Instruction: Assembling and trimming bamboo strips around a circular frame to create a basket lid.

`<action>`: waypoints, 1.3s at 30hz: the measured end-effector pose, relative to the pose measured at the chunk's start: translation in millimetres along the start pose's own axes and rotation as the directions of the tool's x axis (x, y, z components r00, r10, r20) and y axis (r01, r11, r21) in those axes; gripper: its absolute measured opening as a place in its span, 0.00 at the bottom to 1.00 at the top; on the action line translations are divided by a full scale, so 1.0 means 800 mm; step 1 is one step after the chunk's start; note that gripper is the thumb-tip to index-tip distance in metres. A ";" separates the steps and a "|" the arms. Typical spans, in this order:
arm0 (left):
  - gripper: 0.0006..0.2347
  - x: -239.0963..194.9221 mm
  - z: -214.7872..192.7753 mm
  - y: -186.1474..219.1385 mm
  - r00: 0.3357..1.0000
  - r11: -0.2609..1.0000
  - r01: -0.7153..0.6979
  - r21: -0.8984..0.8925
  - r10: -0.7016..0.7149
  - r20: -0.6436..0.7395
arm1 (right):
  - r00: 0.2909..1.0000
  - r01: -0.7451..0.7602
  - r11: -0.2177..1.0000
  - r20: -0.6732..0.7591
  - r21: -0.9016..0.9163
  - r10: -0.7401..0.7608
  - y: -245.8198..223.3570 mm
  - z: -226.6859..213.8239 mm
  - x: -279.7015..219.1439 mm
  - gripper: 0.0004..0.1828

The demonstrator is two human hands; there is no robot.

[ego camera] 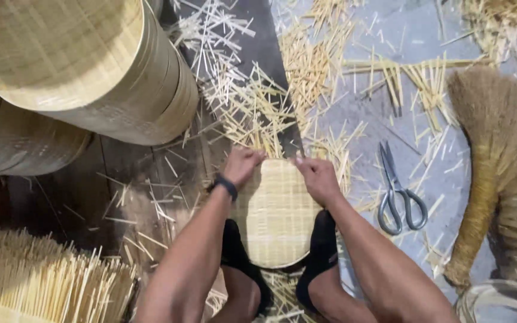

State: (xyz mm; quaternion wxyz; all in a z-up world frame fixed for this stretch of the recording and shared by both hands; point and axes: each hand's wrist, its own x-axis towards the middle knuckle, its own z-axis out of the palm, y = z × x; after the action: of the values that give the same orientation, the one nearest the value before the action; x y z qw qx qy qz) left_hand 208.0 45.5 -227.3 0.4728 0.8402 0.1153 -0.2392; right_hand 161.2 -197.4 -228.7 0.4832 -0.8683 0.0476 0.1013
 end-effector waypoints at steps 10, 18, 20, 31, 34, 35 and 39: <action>0.25 0.002 0.007 -0.113 0.989 0.976 -0.074 -0.203 0.045 -0.144 | 0.973 0.179 0.983 -0.143 -0.041 -0.183 -0.039 -0.018 -0.019 0.17; 0.13 -0.122 -0.051 0.043 1.000 0.976 0.014 -0.215 -0.018 -0.017 | 0.893 0.398 0.557 0.446 -0.729 -0.055 -0.137 -0.308 -0.107 0.18; 0.12 -0.179 -0.062 0.097 0.991 0.966 -0.124 -0.228 0.110 -0.070 | 0.930 0.248 0.577 0.359 -0.778 0.085 -0.136 -0.347 -0.153 0.18; 0.15 -0.318 0.069 -0.016 0.627 0.477 -0.711 0.516 0.763 0.159 | 0.972 -0.214 0.816 -0.204 -0.537 0.121 0.243 -0.223 -0.188 0.34; 0.14 -0.281 0.080 -0.062 0.628 0.445 -0.619 0.648 0.775 0.067 | 0.957 -0.249 0.786 -0.267 -0.566 0.111 0.249 -0.213 -0.179 0.41; 0.14 -0.273 0.084 -0.070 0.794 0.704 -0.403 0.585 0.587 -0.160 | 0.938 -0.327 0.812 -0.272 -0.483 0.216 0.252 -0.215 -0.176 0.40; 0.52 -0.205 0.141 -0.045 0.801 0.914 -0.035 0.404 0.268 -0.536 | 0.851 -0.482 0.679 -0.110 -0.554 0.514 0.205 -0.219 -0.153 0.35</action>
State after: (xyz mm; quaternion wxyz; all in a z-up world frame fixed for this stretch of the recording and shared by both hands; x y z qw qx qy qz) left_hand 19.0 -26.1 -219.3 0.2637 0.9535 0.1373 0.0502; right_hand 35.2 -434.9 -248.0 0.1609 -0.9217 0.2367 0.2620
